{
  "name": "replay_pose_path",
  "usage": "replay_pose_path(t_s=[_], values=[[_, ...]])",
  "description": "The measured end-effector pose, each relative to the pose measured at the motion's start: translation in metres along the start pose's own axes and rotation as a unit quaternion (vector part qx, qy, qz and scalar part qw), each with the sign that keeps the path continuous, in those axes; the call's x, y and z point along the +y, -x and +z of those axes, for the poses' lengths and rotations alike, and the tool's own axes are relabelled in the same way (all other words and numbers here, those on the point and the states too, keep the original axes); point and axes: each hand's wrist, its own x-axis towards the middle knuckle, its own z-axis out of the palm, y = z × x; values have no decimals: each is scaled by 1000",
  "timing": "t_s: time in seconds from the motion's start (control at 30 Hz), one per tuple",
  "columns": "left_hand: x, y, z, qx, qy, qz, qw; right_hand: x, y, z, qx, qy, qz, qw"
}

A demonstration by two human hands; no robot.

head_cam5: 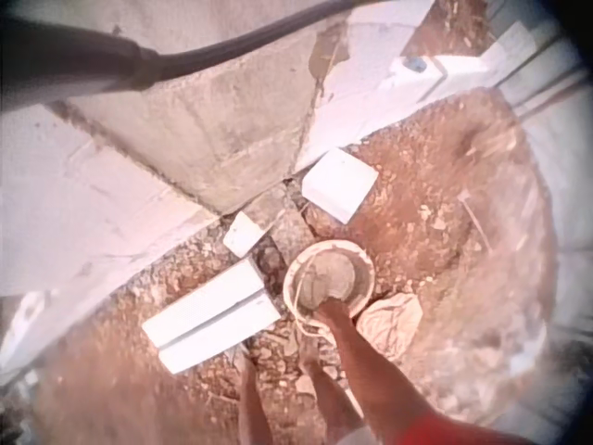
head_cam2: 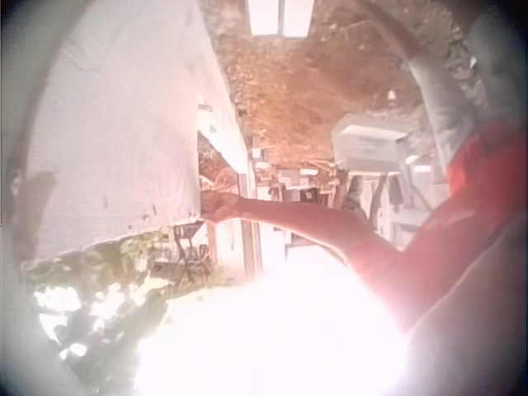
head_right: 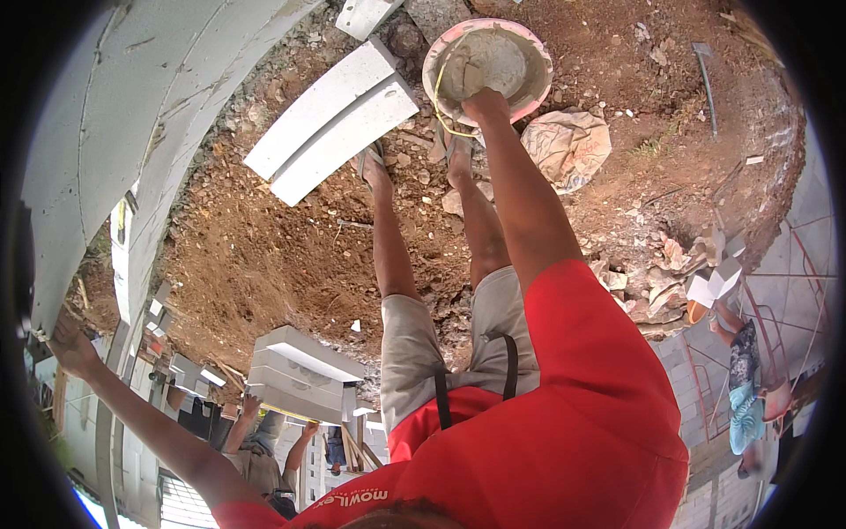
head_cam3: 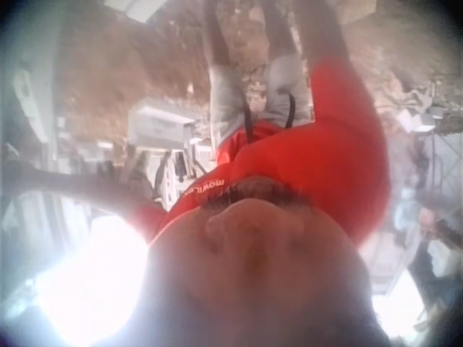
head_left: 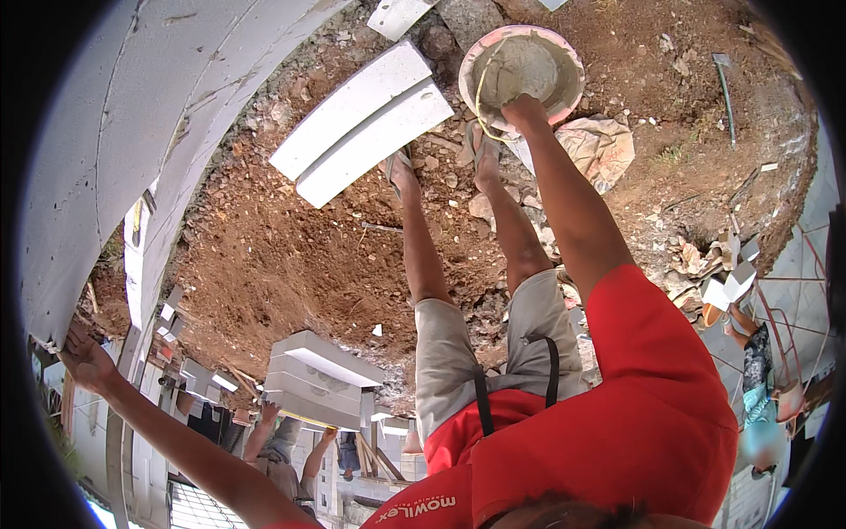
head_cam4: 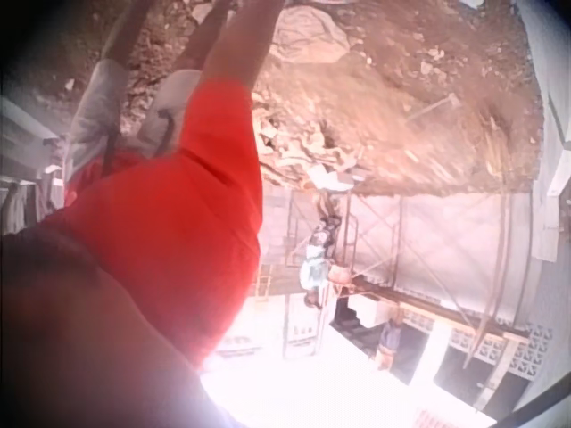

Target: The person scoops mortar from a bucket with a trowel, spreads it onto white blocks, and places the blocks onto a low wall. The person uses a hammer to tap blocks into position and continues the process along the wall.

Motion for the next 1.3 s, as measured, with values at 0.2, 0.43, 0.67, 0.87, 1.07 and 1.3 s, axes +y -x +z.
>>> replay_pose_path(t_s=[0.2,0.43,0.67,0.87,1.07,1.3], values=[[-5,-31,-41,-253,266,-134,920,60,49,-15,-115,-306,28,945],[-2,4,7,7,69,-29,997,125,115,-58,26,-213,-40,976],[6,15,20,28,130,-97,986,109,204,-129,203,-164,-71,963],[-1,24,28,18,139,-96,985,30,335,-226,147,-290,-111,939],[4,32,39,44,169,-126,977,-143,495,-299,100,-313,-261,908],[11,37,41,48,202,-149,967,-338,571,-338,211,-73,-477,850]])
